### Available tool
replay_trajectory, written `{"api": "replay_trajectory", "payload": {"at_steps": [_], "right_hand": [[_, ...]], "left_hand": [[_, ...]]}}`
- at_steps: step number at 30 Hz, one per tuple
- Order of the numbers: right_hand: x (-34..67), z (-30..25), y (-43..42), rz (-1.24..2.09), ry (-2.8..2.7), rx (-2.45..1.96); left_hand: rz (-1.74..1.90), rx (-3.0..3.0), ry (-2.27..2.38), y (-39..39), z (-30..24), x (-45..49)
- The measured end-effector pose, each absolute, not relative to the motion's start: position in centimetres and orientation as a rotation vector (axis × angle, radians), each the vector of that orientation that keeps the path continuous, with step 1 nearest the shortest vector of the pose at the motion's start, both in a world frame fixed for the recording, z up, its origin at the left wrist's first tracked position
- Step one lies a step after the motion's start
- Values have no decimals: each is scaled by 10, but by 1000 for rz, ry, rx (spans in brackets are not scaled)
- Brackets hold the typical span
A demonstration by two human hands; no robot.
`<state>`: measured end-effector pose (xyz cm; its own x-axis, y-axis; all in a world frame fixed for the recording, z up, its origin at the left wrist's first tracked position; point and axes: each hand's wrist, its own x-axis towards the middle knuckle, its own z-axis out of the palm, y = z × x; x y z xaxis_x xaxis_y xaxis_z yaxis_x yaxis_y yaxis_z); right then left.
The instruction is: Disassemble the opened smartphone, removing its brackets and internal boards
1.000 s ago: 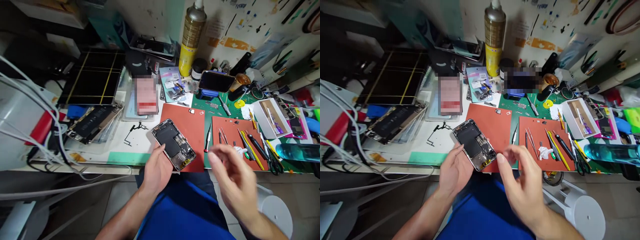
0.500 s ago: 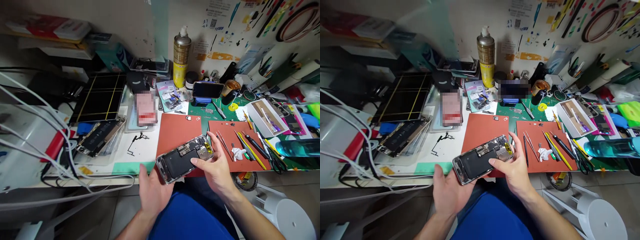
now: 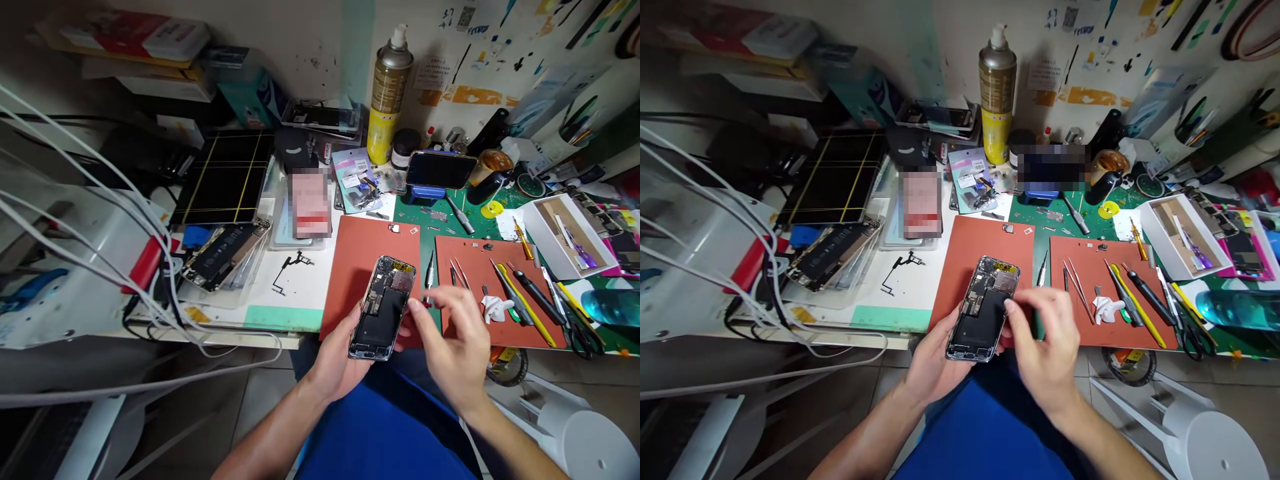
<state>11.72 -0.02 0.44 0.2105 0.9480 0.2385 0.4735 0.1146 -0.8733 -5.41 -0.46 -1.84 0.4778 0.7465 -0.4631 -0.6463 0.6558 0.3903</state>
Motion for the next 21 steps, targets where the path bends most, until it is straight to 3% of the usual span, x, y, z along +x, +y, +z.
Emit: {"api": "replay_trajectory", "payload": {"at_steps": [4, 21], "right_hand": [[100, 5, -8, 678, -1647, -1327], [100, -3, 5, 651, -1637, -1311]], "left_hand": [[940, 130, 641, -9, -20, -46], [967, 160, 607, -12, -22, -37]]}}
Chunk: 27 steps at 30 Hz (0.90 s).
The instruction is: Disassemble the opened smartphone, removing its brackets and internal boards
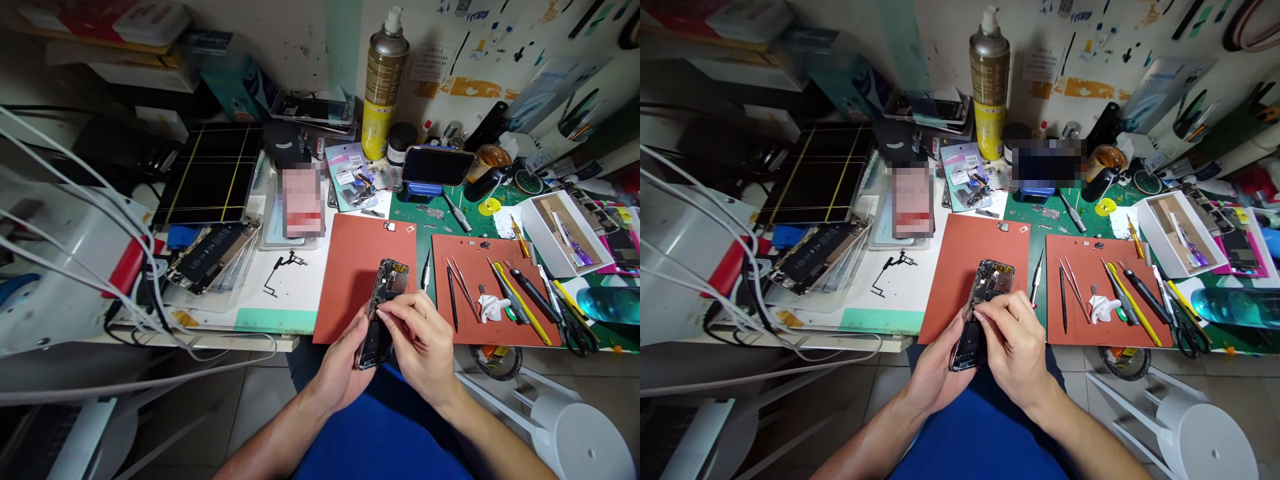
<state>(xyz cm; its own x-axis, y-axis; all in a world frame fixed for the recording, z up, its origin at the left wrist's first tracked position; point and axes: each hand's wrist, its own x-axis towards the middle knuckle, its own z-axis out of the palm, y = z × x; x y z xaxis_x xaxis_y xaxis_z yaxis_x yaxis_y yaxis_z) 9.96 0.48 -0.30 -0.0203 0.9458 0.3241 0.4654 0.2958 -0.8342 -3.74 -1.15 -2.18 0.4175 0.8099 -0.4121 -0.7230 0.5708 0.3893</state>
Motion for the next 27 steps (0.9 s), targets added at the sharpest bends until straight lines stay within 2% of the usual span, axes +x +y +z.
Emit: {"api": "replay_trajectory", "payload": {"at_steps": [17, 27], "right_hand": [[105, -3, 9, 673, -1681, -1283], [118, 9, 27, 1085, -1644, -1343]], "left_hand": [[978, 180, 534, -11, -24, -37], [950, 164, 530, -11, -26, -38]]}}
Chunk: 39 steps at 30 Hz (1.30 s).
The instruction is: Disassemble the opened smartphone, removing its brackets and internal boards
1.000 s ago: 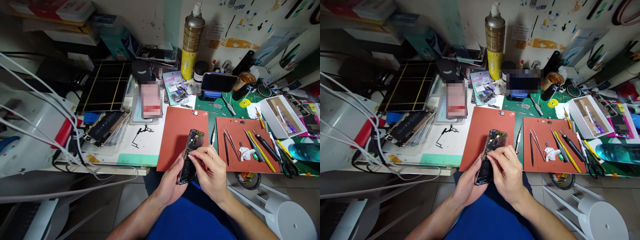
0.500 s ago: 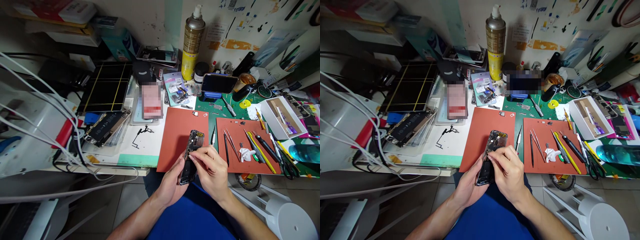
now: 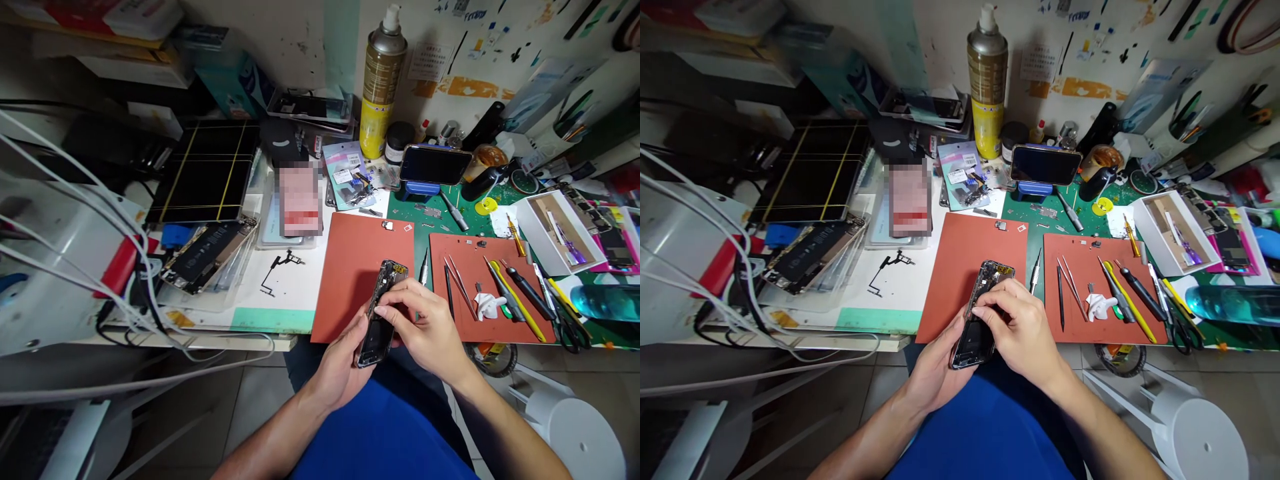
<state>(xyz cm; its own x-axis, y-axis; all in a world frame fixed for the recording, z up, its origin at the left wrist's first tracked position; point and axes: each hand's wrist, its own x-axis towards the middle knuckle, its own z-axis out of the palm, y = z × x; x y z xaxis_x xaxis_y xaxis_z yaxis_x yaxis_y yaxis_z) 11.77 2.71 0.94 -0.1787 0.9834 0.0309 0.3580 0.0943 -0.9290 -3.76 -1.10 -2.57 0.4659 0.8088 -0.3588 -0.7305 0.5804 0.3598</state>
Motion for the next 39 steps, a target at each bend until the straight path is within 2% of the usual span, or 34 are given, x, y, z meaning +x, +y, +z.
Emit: {"api": "replay_trajectory", "payload": {"at_steps": [10, 16, 23, 34, 39], "right_hand": [[117, 19, 22, 1184, -1639, -1356], [111, 9, 2, 930, -1549, -1447], [99, -3, -8, 706, -1719, -1446], [97, -6, -8, 713, -1766, -1219], [109, 0, -11, 576, -1635, -1367]], "left_hand": [[989, 134, 560, -9, -26, -39], [1008, 58, 573, -7, -27, -40], [1005, 1, 649, -4, -25, -37], [1071, 10, 694, -3, -28, -35], [1037, 25, 689, 0, -28, -36]]}}
